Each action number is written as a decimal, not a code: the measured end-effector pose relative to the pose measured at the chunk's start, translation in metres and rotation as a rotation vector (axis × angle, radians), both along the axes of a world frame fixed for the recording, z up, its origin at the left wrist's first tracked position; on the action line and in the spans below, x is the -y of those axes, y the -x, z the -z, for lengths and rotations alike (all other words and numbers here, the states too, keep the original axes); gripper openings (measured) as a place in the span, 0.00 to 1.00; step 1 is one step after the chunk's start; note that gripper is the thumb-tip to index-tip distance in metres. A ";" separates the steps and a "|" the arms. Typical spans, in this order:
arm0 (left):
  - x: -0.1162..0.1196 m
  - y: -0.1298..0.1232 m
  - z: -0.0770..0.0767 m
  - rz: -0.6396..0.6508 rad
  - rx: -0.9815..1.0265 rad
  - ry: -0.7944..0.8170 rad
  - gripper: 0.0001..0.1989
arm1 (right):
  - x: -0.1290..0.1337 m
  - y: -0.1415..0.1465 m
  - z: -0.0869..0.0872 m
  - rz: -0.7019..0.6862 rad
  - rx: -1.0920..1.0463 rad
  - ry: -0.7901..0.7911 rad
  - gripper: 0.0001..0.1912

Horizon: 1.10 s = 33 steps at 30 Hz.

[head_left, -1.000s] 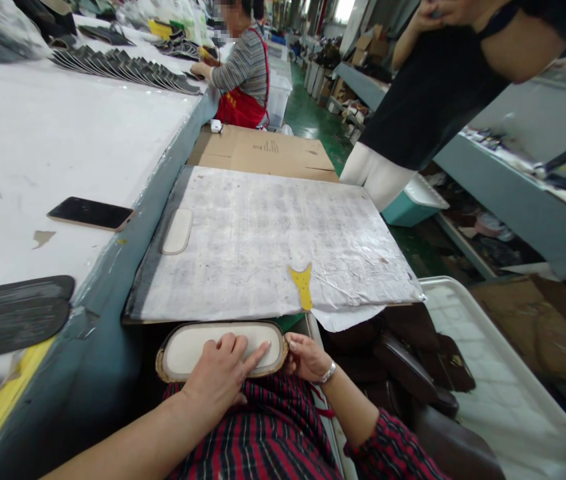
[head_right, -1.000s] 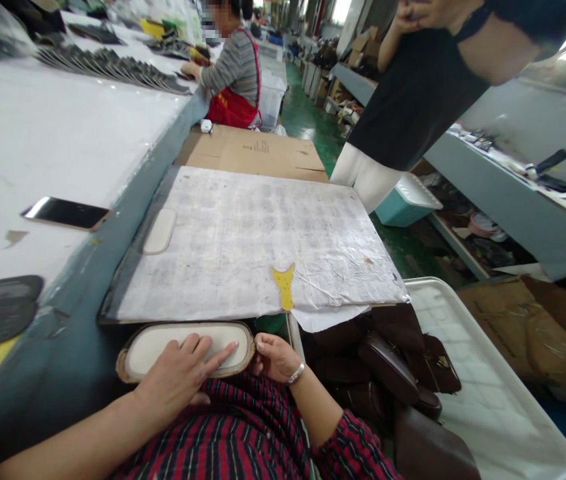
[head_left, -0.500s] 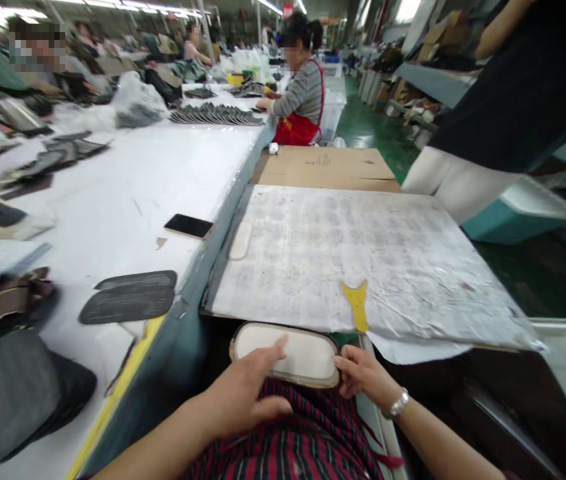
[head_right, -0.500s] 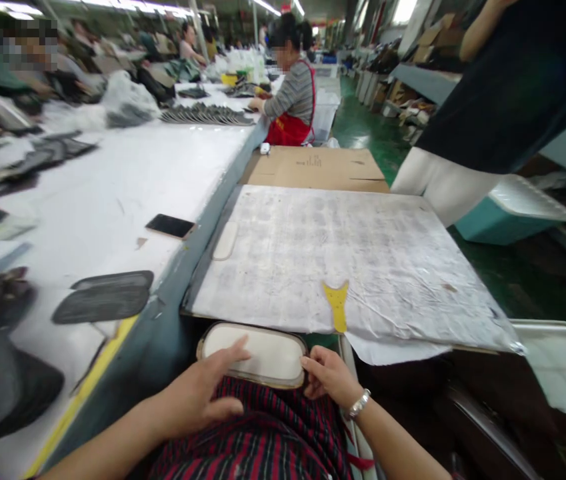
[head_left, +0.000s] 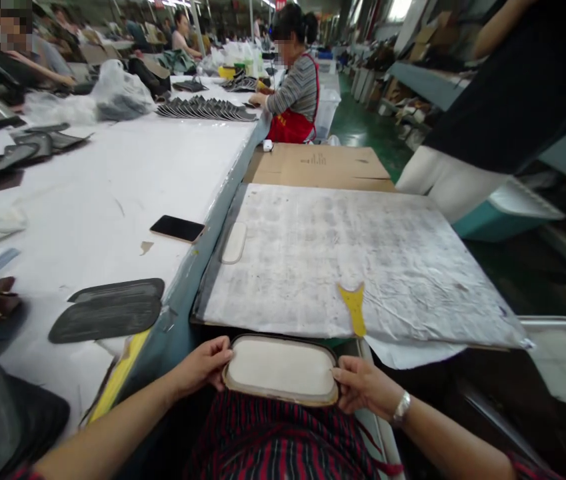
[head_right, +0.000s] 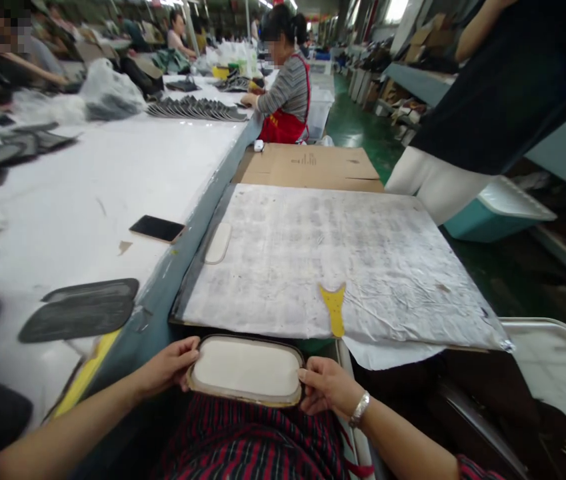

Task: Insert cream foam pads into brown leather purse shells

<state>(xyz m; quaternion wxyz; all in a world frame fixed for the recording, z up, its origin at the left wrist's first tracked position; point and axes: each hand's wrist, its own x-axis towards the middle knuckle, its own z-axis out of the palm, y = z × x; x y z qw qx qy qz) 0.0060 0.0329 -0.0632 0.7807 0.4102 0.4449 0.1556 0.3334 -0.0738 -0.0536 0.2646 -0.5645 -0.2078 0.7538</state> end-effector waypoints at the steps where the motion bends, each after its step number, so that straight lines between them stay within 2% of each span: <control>1: -0.002 0.002 -0.003 0.059 -0.064 -0.027 0.19 | 0.000 0.003 0.000 0.011 0.037 0.004 0.22; 5: -0.008 0.007 -0.014 0.251 -0.312 -0.213 0.19 | 0.003 0.016 -0.004 0.030 0.202 -0.051 0.23; 7: -0.013 0.009 -0.019 0.320 -0.398 -0.371 0.17 | 0.004 0.015 -0.005 0.011 0.324 -0.168 0.21; 10: -0.029 0.005 -0.028 0.391 -0.488 -0.692 0.16 | -0.001 0.003 -0.006 0.021 0.570 -0.407 0.20; 11: -0.036 -0.001 -0.032 0.410 -0.490 -0.793 0.21 | -0.006 -0.002 -0.006 0.052 0.599 -0.463 0.19; 13: -0.048 -0.024 -0.040 0.483 -0.453 -0.942 0.30 | -0.020 -0.009 -0.002 0.133 0.526 -0.508 0.19; 15: -0.056 -0.056 -0.048 0.661 -0.379 -1.004 0.30 | -0.038 -0.009 0.004 0.145 0.365 -0.467 0.23; 17: -0.059 -0.088 -0.056 0.882 -0.266 -0.991 0.26 | -0.054 -0.002 0.011 0.036 0.168 -0.379 0.29; 19: -0.060 -0.110 -0.061 1.022 -0.146 -0.973 0.22 | -0.066 0.006 0.017 -0.150 -0.017 -0.268 0.31; 20: -0.060 -0.116 -0.062 1.049 -0.094 -0.970 0.21 | -0.070 0.009 0.018 -0.240 -0.075 -0.214 0.31; 22: -0.058 -0.118 -0.061 1.038 -0.036 -0.995 0.20 | -0.075 0.010 0.019 -0.392 -0.047 -0.206 0.30; 25: -0.049 -0.110 -0.054 1.011 -0.082 -1.137 0.19 | -0.079 0.006 0.012 -0.551 0.062 -0.366 0.25; 29: -0.037 -0.103 -0.049 1.060 -0.134 -1.333 0.20 | -0.082 0.005 -0.002 -0.760 0.141 -0.754 0.22; 31: -0.039 -0.097 -0.052 1.048 -0.126 -1.281 0.19 | -0.084 0.006 -0.008 -0.793 0.236 -0.881 0.21; 33: -0.047 -0.084 -0.057 0.976 -0.137 -1.083 0.22 | -0.086 0.006 -0.011 -0.803 0.285 -0.898 0.20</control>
